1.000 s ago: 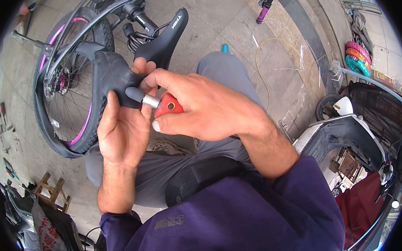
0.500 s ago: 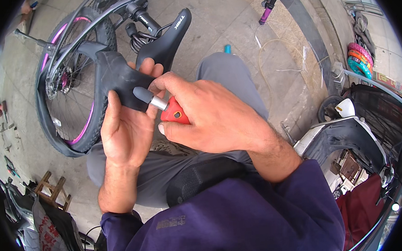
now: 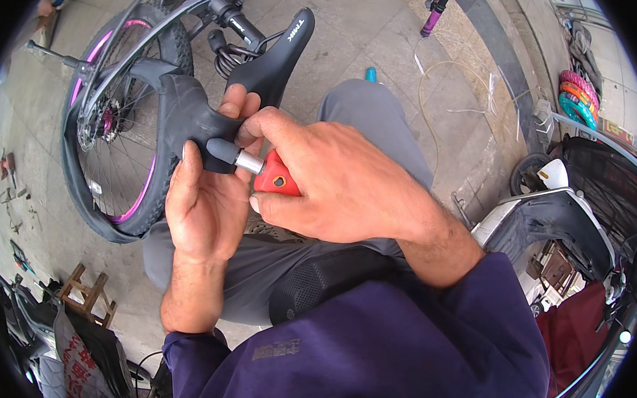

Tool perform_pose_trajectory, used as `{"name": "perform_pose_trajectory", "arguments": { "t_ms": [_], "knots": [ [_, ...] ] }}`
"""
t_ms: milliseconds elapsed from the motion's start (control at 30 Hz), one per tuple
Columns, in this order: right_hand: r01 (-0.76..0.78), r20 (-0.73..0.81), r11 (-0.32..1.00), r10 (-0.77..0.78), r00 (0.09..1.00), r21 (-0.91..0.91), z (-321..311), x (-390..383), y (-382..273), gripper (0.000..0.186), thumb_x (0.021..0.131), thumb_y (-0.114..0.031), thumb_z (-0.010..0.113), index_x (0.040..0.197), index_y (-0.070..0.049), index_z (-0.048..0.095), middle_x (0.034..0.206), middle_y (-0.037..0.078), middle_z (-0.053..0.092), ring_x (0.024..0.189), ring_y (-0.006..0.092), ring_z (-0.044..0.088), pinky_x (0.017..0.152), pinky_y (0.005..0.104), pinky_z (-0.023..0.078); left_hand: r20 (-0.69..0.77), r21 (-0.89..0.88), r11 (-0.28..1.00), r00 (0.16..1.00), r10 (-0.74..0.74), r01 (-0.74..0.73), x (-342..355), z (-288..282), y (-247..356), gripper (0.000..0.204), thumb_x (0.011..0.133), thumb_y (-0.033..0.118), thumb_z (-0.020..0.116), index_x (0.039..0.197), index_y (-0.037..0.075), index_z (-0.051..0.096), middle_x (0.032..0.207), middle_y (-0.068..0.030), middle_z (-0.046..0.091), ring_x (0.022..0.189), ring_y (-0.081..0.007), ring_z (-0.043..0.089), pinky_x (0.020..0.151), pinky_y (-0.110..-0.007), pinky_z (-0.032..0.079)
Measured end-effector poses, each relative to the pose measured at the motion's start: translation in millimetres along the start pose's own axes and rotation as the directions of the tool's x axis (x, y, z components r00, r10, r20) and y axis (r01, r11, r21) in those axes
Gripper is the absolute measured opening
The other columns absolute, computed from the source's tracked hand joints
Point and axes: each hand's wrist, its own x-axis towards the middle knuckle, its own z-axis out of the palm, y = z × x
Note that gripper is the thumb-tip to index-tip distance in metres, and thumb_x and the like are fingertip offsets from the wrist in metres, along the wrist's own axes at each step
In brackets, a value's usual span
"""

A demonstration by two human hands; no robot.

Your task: The person uses a red hand pump to inflate a bicycle inner tube, then applies glue from a tube to a specific area on the inner tube and spreads it with a finger.

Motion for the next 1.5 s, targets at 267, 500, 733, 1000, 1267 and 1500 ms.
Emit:
{"name": "perform_pose_trajectory", "arguments": {
  "t_ms": [267,500,733,1000,1267,1500],
  "knots": [
    [-0.048,0.045,0.997,0.045,0.998,0.062,-4,-2,2,0.060,0.081,-0.019,0.075,0.133,-0.002,0.049,0.078,0.014,0.065,0.070,0.0334,0.064,0.065,0.0397,0.047,-0.007,-0.054,0.998,1.000,-0.029,0.029,3,-2,-5,0.059,0.109,0.039,0.044,0.148,-0.005,0.046,0.163,-0.0202,0.036,0.152,-0.0335,0.034,0.127,-0.050,0.024],
    [-0.124,0.119,0.988,0.113,0.986,0.089,-10,3,-1,0.060,0.081,-0.020,0.075,0.132,0.001,0.049,0.080,0.015,0.065,0.073,0.0326,0.065,0.067,0.0390,0.048,0.018,-0.047,0.998,0.999,-0.041,0.042,4,-6,-1,0.059,0.109,0.039,0.044,0.149,-0.005,0.044,0.163,-0.0194,0.036,0.154,-0.0333,0.030,0.128,-0.050,0.023],
    [0.003,0.048,0.994,-0.008,0.999,0.112,-4,7,3,0.060,0.082,-0.019,0.075,0.132,0.000,0.049,0.080,0.013,0.066,0.072,0.0303,0.065,0.066,0.0388,0.048,0.053,-0.112,0.993,0.998,-0.029,0.034,5,-7,-2,0.058,0.109,0.039,0.043,0.148,-0.005,0.044,0.163,-0.0192,0.036,0.154,-0.0335,0.029,0.128,-0.049,0.023],
    [-0.041,0.061,0.991,0.033,0.998,0.129,-5,2,1,0.059,0.081,-0.019,0.075,0.131,0.000,0.050,0.081,0.014,0.065,0.073,0.0322,0.064,0.068,0.0389,0.049,0.049,-0.095,0.994,0.998,-0.042,0.047,3,-6,-2,0.059,0.109,0.039,0.044,0.149,-0.005,0.043,0.163,-0.0192,0.036,0.154,-0.0343,0.029,0.128,-0.050,0.022],
    [-0.126,0.116,0.979,0.108,0.987,0.161,-10,1,-3,0.056,0.082,-0.017,0.073,0.130,0.001,0.051,0.089,0.018,0.068,0.080,0.0356,0.067,0.072,0.0422,0.051,0.036,-0.065,0.996,0.997,-0.063,0.065,1,-6,-1,0.059,0.108,0.040,0.046,0.149,-0.004,0.042,0.163,-0.0186,0.036,0.155,-0.0343,0.028,0.129,-0.051,0.021],
    [-0.130,0.077,0.985,0.122,0.990,0.116,-12,0,-7,0.048,0.081,-0.017,0.070,0.122,0.004,0.055,0.093,0.024,0.071,0.085,0.0442,0.070,0.073,0.0496,0.053,0.013,-0.034,0.998,0.999,-0.049,0.049,0,2,0,0.061,0.109,0.041,0.046,0.154,0.002,0.036,0.164,-0.0179,0.035,0.156,-0.0337,0.025,0.128,-0.051,0.022]
  ]
}}
